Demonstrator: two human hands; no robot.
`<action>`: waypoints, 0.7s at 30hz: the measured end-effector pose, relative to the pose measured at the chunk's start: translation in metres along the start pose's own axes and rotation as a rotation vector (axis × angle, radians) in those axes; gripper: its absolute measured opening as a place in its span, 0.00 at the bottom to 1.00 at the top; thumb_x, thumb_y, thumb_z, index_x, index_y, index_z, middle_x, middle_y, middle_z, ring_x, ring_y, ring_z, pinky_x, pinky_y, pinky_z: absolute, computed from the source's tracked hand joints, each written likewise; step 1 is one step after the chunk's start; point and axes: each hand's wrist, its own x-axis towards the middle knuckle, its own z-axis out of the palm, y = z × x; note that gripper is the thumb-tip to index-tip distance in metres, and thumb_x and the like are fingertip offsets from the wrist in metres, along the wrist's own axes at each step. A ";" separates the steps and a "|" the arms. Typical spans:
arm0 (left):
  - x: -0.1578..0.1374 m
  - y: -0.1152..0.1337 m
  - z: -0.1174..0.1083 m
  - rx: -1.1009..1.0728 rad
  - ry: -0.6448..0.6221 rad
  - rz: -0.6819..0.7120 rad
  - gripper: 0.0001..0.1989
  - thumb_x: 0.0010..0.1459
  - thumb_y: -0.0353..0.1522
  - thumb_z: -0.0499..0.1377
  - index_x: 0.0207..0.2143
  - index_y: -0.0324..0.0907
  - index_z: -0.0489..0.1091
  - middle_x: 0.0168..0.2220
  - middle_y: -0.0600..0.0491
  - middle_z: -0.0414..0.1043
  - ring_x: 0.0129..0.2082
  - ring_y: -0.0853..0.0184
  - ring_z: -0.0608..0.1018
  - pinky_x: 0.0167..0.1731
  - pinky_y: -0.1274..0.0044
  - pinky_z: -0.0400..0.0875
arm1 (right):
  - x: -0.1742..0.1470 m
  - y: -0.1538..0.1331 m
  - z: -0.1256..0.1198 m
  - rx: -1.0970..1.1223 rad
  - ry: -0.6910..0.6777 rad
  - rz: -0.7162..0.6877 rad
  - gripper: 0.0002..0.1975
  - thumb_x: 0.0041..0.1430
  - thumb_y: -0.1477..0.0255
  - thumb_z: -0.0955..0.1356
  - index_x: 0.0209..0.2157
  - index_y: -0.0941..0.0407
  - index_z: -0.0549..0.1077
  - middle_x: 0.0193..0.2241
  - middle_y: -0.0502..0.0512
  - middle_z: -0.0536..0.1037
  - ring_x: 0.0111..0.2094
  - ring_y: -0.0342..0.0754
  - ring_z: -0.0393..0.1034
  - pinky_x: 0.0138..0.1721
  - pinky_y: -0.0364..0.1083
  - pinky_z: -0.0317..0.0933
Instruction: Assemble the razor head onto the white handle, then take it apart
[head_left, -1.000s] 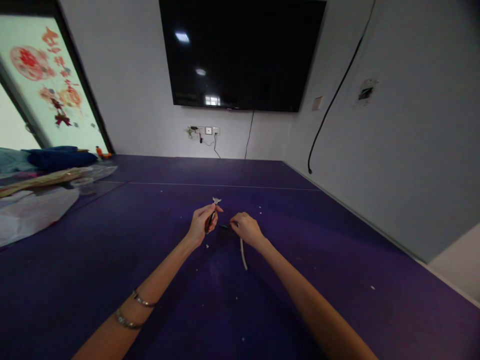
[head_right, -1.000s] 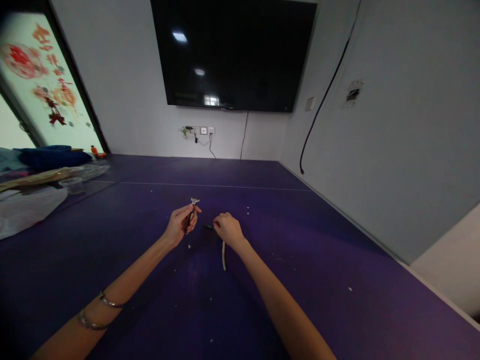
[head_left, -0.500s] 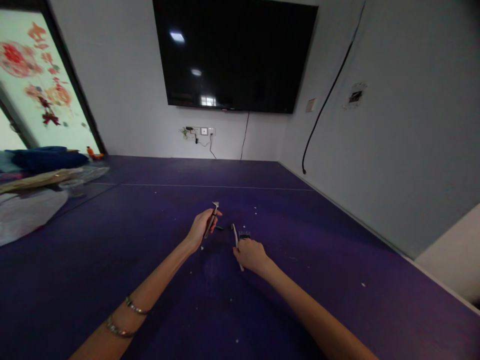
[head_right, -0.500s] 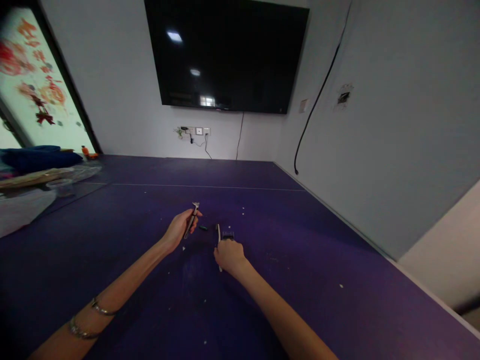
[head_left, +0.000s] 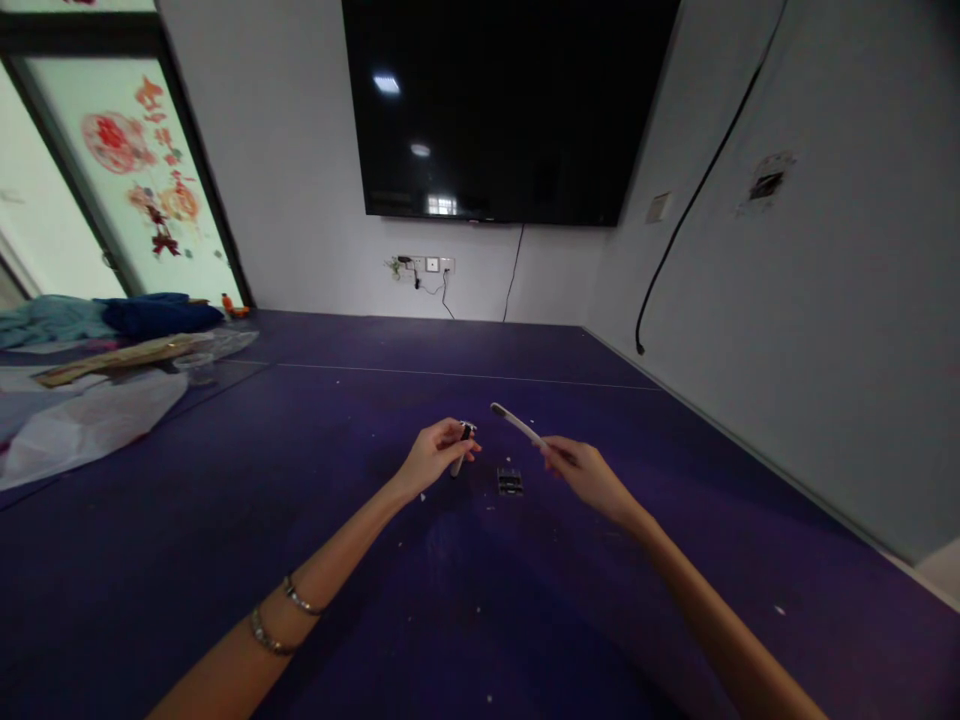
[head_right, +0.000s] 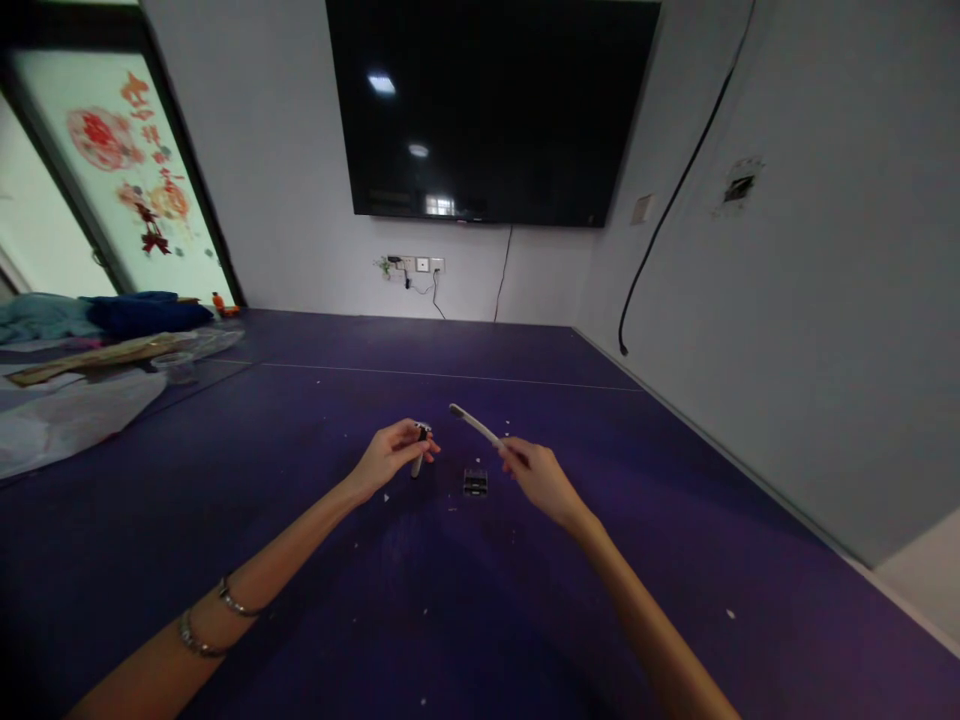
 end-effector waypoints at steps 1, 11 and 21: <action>0.001 0.000 0.002 0.010 -0.002 0.006 0.10 0.49 0.34 0.62 0.32 0.38 0.66 0.31 0.48 0.75 0.28 0.67 0.76 0.28 0.76 0.67 | -0.001 0.000 -0.005 -0.003 0.021 -0.019 0.15 0.59 0.64 0.60 0.36 0.57 0.75 0.24 0.53 0.75 0.25 0.44 0.68 0.27 0.42 0.60; -0.002 -0.001 0.011 0.122 0.011 0.083 0.07 0.46 0.30 0.64 0.27 0.39 0.68 0.26 0.56 0.71 0.29 0.70 0.73 0.33 0.76 0.65 | -0.005 -0.020 -0.016 0.015 0.031 -0.137 0.15 0.57 0.61 0.64 0.38 0.53 0.78 0.33 0.56 0.78 0.35 0.48 0.70 0.37 0.45 0.61; -0.008 -0.008 0.017 0.071 -0.051 0.029 0.07 0.46 0.31 0.64 0.26 0.39 0.68 0.28 0.52 0.74 0.30 0.67 0.75 0.34 0.74 0.67 | -0.007 -0.018 -0.018 0.009 0.083 -0.110 0.15 0.55 0.60 0.65 0.37 0.52 0.78 0.30 0.55 0.76 0.33 0.48 0.69 0.36 0.46 0.61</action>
